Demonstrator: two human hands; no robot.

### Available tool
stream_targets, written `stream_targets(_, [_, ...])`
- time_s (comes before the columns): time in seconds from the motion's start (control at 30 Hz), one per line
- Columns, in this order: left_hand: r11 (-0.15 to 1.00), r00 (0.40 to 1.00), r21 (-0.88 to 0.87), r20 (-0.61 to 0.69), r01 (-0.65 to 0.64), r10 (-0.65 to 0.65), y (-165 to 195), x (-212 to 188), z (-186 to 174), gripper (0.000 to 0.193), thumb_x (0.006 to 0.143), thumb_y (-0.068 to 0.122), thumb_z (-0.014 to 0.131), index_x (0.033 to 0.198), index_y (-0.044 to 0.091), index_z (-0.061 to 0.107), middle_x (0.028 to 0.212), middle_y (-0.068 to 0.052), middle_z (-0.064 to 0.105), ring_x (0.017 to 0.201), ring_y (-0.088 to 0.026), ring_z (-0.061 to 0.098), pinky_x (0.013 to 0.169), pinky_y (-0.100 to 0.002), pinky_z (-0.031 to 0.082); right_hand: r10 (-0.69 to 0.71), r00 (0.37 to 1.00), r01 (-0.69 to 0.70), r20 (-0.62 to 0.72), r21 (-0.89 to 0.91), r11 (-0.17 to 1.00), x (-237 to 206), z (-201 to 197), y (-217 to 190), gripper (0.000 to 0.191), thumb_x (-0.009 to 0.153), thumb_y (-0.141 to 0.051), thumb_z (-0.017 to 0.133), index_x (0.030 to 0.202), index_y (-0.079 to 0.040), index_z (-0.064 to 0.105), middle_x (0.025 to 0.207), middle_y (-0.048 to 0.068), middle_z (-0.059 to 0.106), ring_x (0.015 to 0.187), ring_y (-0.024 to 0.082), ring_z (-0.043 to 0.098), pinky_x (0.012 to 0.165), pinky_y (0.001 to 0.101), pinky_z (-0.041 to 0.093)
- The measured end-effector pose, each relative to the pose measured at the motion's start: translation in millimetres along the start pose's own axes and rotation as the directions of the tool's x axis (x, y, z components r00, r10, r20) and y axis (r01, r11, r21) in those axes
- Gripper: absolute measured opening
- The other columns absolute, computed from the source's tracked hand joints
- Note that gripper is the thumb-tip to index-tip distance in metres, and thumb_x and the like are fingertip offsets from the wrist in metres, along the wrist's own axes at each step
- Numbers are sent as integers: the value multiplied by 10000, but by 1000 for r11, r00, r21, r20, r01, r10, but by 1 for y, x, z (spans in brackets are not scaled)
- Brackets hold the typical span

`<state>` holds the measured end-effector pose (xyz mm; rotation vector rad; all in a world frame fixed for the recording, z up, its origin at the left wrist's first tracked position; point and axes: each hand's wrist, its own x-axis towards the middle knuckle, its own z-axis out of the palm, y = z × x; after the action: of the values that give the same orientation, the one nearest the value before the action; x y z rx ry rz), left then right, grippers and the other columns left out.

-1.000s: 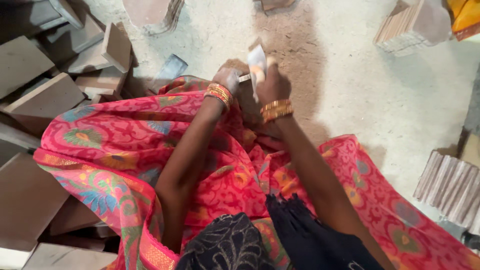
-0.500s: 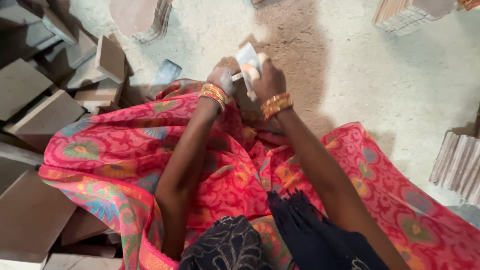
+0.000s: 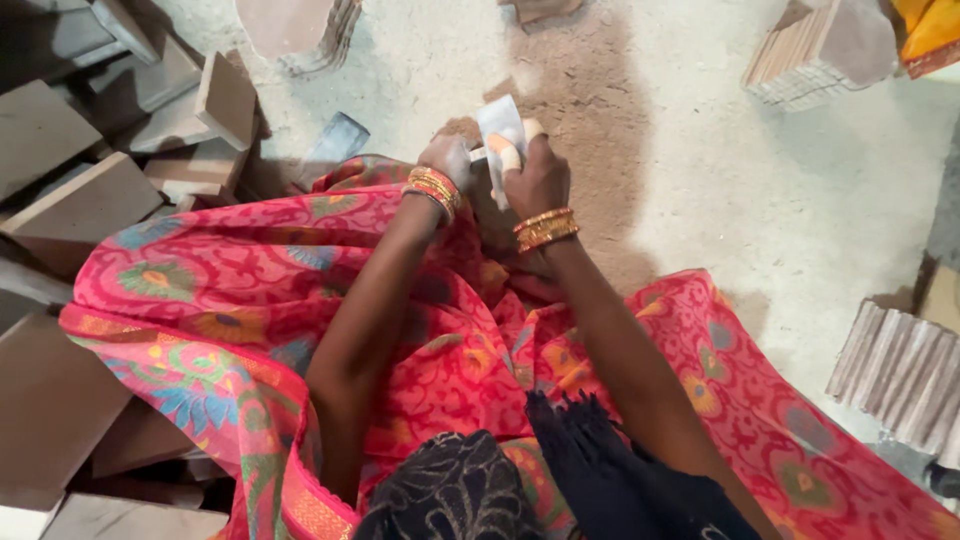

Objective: The person sits on the floor and smooths rectangular wooden pieces using a sanding block. They hold each piece with the left hand and rub the surface with the sanding block in the right hand, repeating the motion across multiple pieces.

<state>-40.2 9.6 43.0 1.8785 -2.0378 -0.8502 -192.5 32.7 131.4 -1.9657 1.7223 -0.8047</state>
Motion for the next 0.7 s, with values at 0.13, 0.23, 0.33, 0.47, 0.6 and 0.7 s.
stream_targets(0.13, [999, 997, -37, -72, -11, 8, 2, 1, -1, 209, 856, 274, 697, 985, 136, 787, 993, -203, 742, 966, -381, 711, 873, -508, 553, -138, 990, 140, 22, -152, 978, 10, 2, 4, 244, 947, -232, 662, 1137, -85, 625, 858, 231, 725, 811, 465, 701, 702, 566, 540])
stream_targets(0.23, [1000, 1000, 11, -1, -10, 10, 3, 3, -6, 221, 798, 269, 740, 960, 126, 784, 992, -193, 744, 963, -375, 712, 879, -492, 556, -126, 991, 130, 43, -114, 985, 7, -1, 9, 345, 901, -186, 614, 1234, -96, 621, 820, 233, 710, 755, 466, 697, 662, 568, 543])
stream_targets(0.33, [1000, 999, 6, 35, 17, -17, 5, 6, -7, 187, 811, 249, 731, 951, 138, 786, 989, -185, 748, 967, -371, 712, 889, -486, 553, -109, 994, 112, 23, -187, 976, 0, -1, 13, 312, 965, -268, 703, 1205, -86, 624, 777, 263, 696, 695, 491, 674, 600, 605, 507])
stream_targets(0.47, [1000, 1000, 12, -8, -5, 5, 7, 6, -6, 183, 833, 278, 728, 960, 161, 787, 992, -168, 756, 963, -358, 721, 884, -480, 557, -132, 991, 132, 20, -253, 958, 2, 9, 16, 275, 948, -259, 685, 1175, -113, 633, 798, 233, 713, 731, 476, 685, 647, 604, 518])
stream_targets(0.6, [998, 999, -49, -1, -42, 42, 5, 6, -7, 238, 793, 332, 744, 976, 184, 778, 984, -163, 751, 938, -351, 720, 874, -467, 557, -169, 985, 169, 28, -316, 934, 16, 19, 16, 324, 907, -202, 626, 1214, -102, 607, 773, 207, 710, 712, 453, 695, 644, 585, 530])
stream_targets(0.7, [999, 999, 13, 40, -33, 32, 4, 8, -10, 259, 743, 330, 748, 959, 193, 781, 972, -166, 751, 911, -352, 722, 863, -470, 560, -140, 990, 131, -15, -272, 953, 12, 13, 14, 324, 981, -300, 620, 1238, -103, 639, 716, 232, 694, 644, 468, 676, 561, 584, 497])
